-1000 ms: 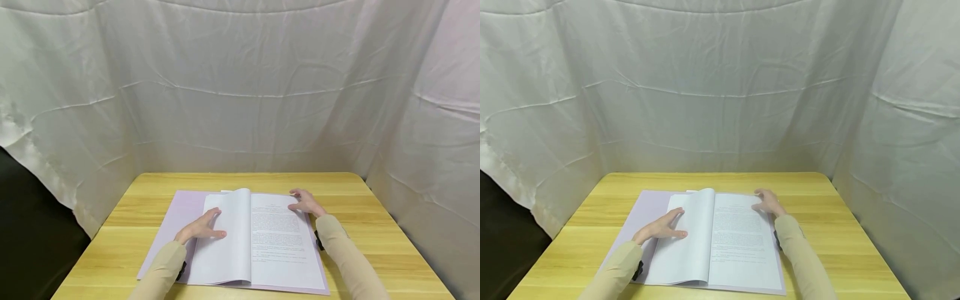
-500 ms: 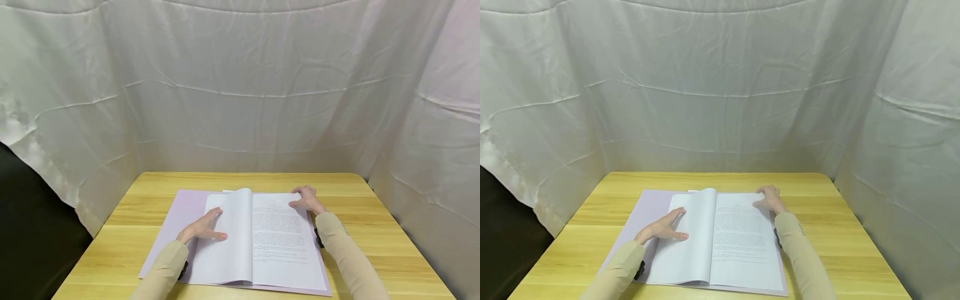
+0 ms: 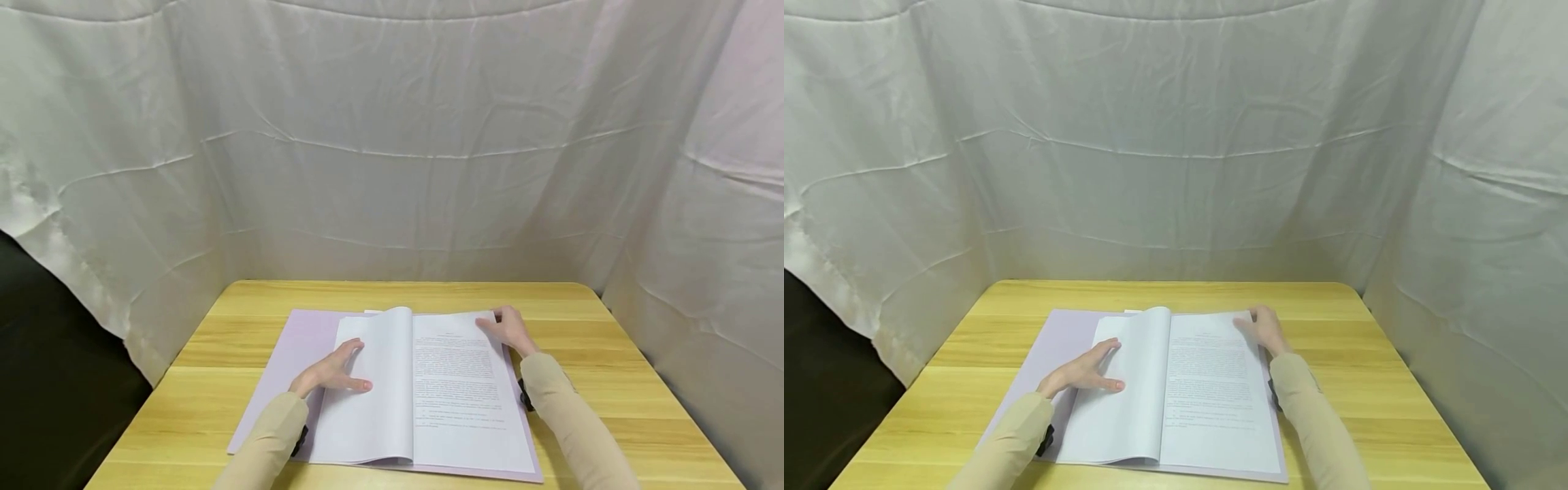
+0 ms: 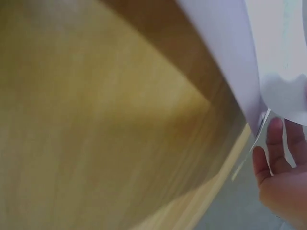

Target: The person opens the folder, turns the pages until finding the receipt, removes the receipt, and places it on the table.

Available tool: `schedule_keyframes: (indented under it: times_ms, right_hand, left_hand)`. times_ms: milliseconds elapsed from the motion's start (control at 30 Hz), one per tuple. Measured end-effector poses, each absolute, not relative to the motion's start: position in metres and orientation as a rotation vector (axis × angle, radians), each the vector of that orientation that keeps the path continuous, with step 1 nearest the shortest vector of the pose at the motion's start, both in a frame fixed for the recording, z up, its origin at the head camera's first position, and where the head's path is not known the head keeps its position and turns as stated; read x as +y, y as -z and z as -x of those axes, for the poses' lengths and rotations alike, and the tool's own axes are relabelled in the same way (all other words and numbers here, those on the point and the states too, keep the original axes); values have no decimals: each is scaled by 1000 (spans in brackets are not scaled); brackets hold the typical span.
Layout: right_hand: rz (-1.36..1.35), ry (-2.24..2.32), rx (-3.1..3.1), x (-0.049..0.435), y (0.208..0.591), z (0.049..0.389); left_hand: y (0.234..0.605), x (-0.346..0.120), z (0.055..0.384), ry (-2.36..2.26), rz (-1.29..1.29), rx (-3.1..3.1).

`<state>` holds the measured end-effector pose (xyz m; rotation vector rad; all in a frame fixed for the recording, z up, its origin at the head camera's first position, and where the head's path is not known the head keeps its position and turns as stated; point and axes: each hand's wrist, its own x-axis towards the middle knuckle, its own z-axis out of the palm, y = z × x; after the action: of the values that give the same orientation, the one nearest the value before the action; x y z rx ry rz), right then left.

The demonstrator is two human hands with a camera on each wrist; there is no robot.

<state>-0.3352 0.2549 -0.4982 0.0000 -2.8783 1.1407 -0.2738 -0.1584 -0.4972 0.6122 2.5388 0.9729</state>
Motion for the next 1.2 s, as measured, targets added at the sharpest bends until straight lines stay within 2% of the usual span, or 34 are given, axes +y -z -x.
schedule_keyframes:
  times_ms: [233,700,1067,1200]
  right_hand:
    - [-108,-1280,-2909,255,490,321]
    - [-261,-1880,-2863,257,476,287]
    - [-557,-2242,-2731,254,472,266]
    - [-580,-2334,-2679,254,470,260]
  left_hand:
    - [496,-158,273,-987,-589,2541]
    - [498,-157,270,-1057,-622,2539]
    - [497,-156,265,-1133,-598,2518]
    - [494,-153,262,-1161,-584,2501]
